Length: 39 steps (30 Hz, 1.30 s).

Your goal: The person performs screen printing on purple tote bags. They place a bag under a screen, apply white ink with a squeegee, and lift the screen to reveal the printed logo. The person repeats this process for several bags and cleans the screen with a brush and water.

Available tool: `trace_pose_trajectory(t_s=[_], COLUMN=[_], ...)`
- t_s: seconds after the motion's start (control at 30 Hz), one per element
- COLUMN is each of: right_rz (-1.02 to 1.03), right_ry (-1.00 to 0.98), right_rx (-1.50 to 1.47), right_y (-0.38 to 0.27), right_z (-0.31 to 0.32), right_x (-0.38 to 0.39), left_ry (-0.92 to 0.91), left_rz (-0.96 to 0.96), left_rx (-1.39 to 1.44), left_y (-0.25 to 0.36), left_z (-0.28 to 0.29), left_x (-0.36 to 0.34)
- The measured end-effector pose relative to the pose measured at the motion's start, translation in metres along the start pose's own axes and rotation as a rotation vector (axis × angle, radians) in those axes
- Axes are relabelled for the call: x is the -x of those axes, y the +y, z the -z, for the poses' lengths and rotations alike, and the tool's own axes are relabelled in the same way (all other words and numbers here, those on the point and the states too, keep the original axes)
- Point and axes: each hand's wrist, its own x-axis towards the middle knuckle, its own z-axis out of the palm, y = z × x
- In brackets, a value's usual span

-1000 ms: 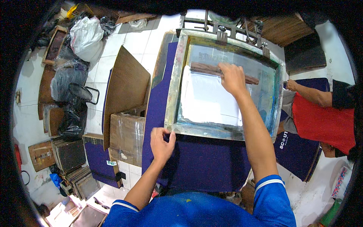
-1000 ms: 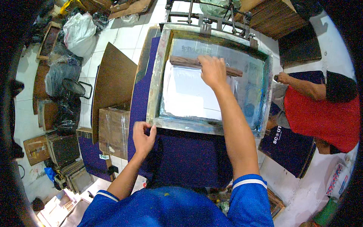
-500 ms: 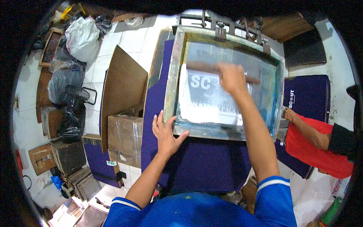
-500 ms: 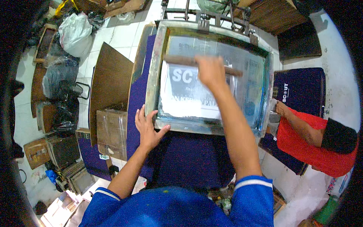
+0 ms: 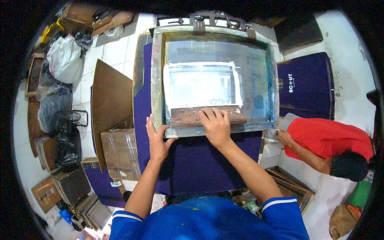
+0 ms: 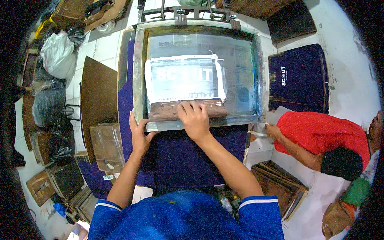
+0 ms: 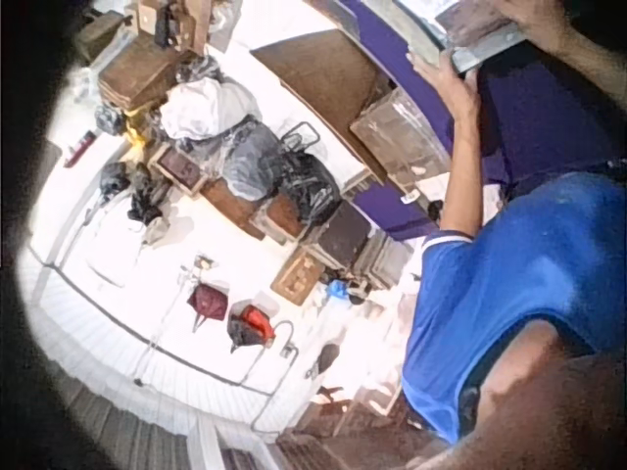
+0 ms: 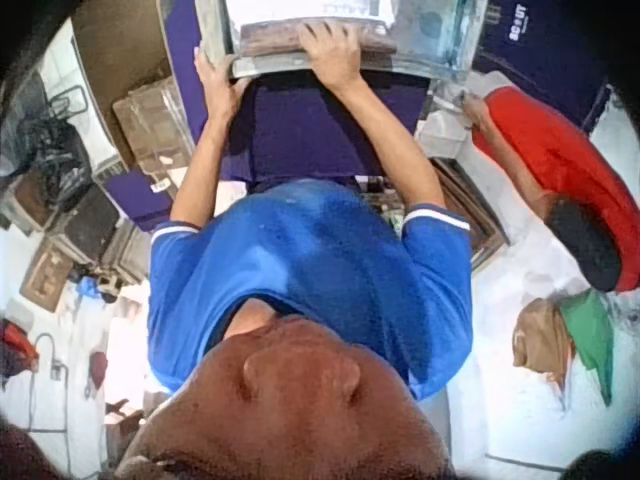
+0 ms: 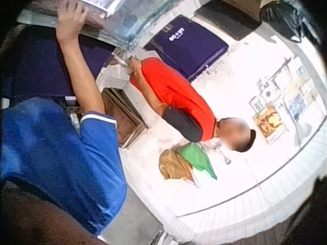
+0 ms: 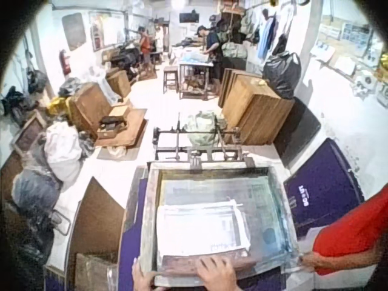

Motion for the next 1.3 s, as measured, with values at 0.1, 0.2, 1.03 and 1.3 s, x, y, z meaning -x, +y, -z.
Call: trace_pose_trajectory(t_s=[0.1, 0.2, 1.03, 1.3], right_rz=[-0.013, 0.009, -0.049, 0.007], right_ry=[-0.044, -0.052, -0.318, -0.042], right_rx=[-0.052, -0.057, -0.001, -0.128], right_y=[0.008, 0.018, 0.091, -0.022], right_z=[0.005, 0.026, 0.010, 0.078], right_x=[0.000, -0.018, -0.172, 0.013], left_ry=[-0.020, -0.003, -0.013, -0.071], left_rz=[0.030, 0.017, 0.144, 0.199], left_rx=[0.060, 0.126, 0.190, 0.279], left_y=[0.010, 0.018, 0.041, 0.057], left_z=[0.011, 0.027, 0.057, 0.082], left_x=[0.003, 0.003, -0.008, -0.014])
